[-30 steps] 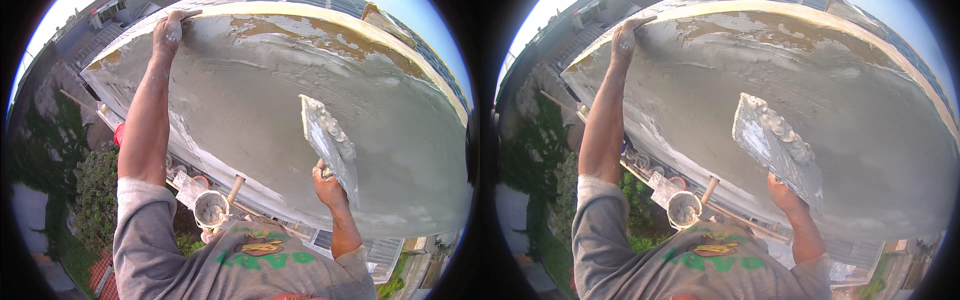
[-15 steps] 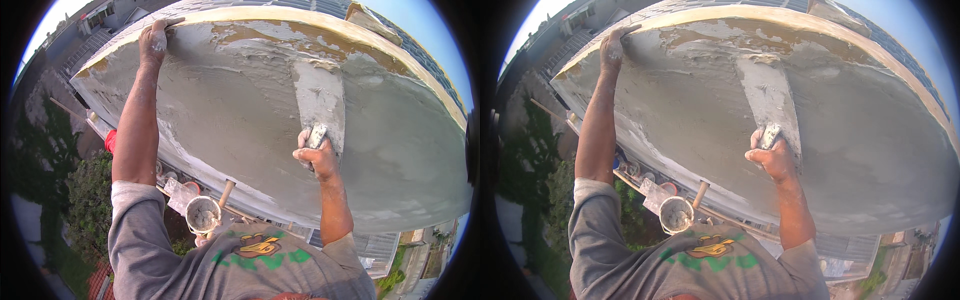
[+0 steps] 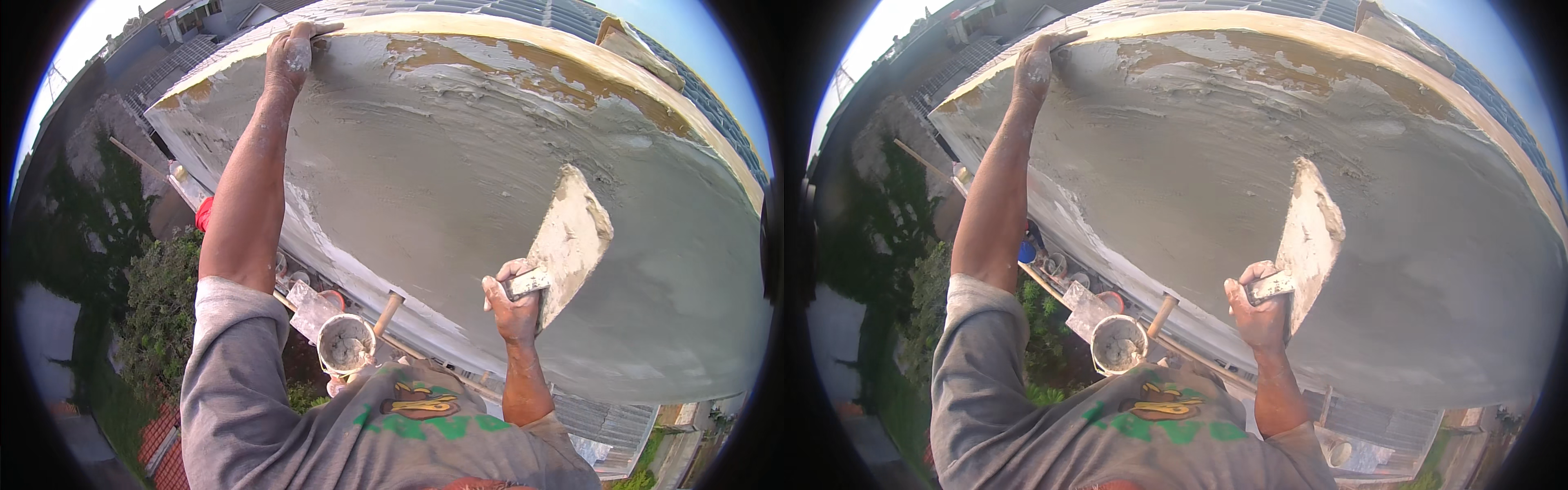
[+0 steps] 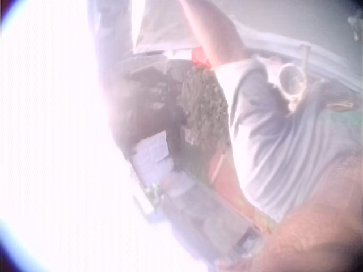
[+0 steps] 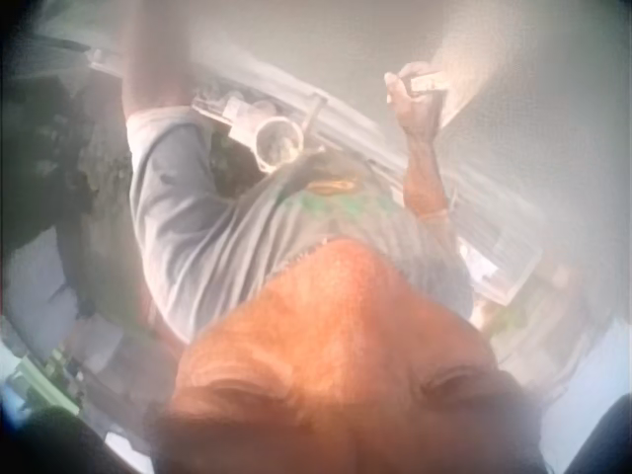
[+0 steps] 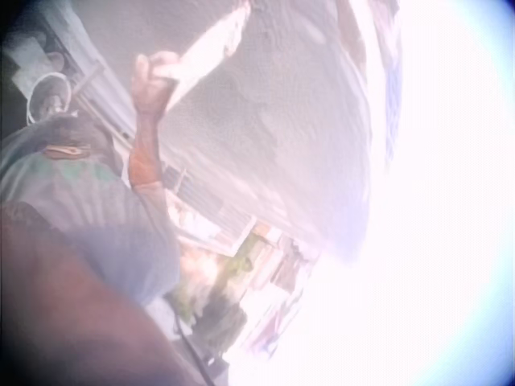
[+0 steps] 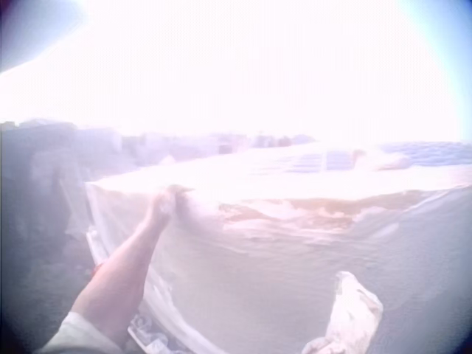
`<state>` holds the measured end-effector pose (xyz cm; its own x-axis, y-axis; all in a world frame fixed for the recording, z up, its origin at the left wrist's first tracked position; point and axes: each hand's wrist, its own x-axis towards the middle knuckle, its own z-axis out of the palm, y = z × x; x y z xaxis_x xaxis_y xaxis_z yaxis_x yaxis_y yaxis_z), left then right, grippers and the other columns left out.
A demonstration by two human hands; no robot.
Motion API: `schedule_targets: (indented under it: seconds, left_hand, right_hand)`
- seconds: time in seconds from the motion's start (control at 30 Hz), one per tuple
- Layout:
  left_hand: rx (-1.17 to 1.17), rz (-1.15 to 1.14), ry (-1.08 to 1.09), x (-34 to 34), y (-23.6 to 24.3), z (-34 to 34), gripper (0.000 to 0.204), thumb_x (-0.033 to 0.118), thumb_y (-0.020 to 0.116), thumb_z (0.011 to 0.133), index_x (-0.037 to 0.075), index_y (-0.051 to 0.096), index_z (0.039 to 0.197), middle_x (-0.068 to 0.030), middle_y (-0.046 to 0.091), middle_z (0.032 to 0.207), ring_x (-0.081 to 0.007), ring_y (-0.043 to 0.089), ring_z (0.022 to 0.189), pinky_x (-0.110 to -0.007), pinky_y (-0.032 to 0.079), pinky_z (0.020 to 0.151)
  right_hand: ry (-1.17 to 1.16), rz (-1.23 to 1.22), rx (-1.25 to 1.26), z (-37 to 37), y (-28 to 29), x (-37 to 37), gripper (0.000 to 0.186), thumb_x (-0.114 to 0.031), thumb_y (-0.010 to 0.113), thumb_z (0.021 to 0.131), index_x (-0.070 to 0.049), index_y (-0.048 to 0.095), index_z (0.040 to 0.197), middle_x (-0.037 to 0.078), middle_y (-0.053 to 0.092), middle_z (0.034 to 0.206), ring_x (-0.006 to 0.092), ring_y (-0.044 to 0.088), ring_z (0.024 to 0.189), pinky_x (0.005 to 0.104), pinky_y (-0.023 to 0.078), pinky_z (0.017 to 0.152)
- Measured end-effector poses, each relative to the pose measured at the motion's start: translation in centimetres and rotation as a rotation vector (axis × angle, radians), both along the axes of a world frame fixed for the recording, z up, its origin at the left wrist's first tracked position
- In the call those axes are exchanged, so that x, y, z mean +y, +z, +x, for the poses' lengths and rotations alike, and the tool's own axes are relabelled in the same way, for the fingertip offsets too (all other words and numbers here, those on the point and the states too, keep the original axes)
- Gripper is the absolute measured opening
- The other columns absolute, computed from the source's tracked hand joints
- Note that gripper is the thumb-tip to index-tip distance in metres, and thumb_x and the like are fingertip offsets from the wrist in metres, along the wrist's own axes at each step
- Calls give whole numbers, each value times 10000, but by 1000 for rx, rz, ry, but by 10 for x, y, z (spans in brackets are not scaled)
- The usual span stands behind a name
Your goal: The person applies wet plaster to an exterior wall using a trowel and hawk. They repeatedly scoop plaster from a bucket, spread it across the wall surface, and smooth it with consistent strokes.
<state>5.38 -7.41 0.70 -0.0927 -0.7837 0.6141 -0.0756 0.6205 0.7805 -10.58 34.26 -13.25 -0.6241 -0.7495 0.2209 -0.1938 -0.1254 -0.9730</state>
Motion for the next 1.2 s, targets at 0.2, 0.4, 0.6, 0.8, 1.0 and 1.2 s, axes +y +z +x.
schedule_targets:
  seconds: [0.2, 0.4, 0.6, 0.8, 1.0, 1.2]
  left_hand:
    - [-90, -75, 19, -16, -4, 5, 525, 411, 461, 843, -82, 614, 938, -230, 661, 933, -282, 563, 823, -392, 433, 823]
    - [-42, -44, -52, -7, -6, -2, 468, 345, 462, 841, -51, 675, 972, -123, 674, 893, -205, 560, 839, -327, 429, 814]
    - [-31, 50, 3, 27, 8, 5, 419, 267, 445, 902, -46, 680, 1053, -116, 692, 1010, -192, 584, 944, -304, 413, 896]
    - [52, 4, 25, -11, -3, 7, 400, 283, 469, 880, -20, 717, 961, -66, 671, 905, -170, 555, 858, -287, 396, 846]
    - [107, -28, -55, -10, -4, 1, 398, 307, 494, 852, -1, 725, 956, -47, 646, 787, -162, 523, 738, -298, 408, 733]
    - [67, -5, -50, 4, 1, -5, 414, 306, 448, 865, 51, 754, 976, -57, 670, 842, -162, 547, 821, -276, 406, 816]
  right_hand:
    - [167, -61, 355, 89, -107, -192, 174, 6, 653, 710, -64, 501, 757, 30, 487, 657, 164, 493, 583, 336, 414, 562]
    - [-96, -47, 558, 89, -143, -280, 147, 24, 556, 639, -55, 502, 750, 76, 526, 662, 262, 545, 601, 380, 432, 596]
    - [92, 138, 209, 43, -43, -168, 161, 13, 592, 666, -69, 479, 747, -2, 443, 652, 117, 448, 592, 303, 393, 568]
    - [98, -7, 104, -6, 8, -77, 217, 36, 634, 744, -88, 463, 796, -43, 404, 725, 65, 391, 650, 239, 342, 573]
    - [-1, 40, -62, -47, 20, 2, 225, 69, 629, 750, -82, 474, 814, -31, 427, 761, 40, 407, 634, 216, 340, 549]
    - [-263, 8, 21, -84, 23, 73, 223, 86, 605, 753, -73, 452, 783, -10, 425, 772, 33, 395, 530, 190, 305, 442]
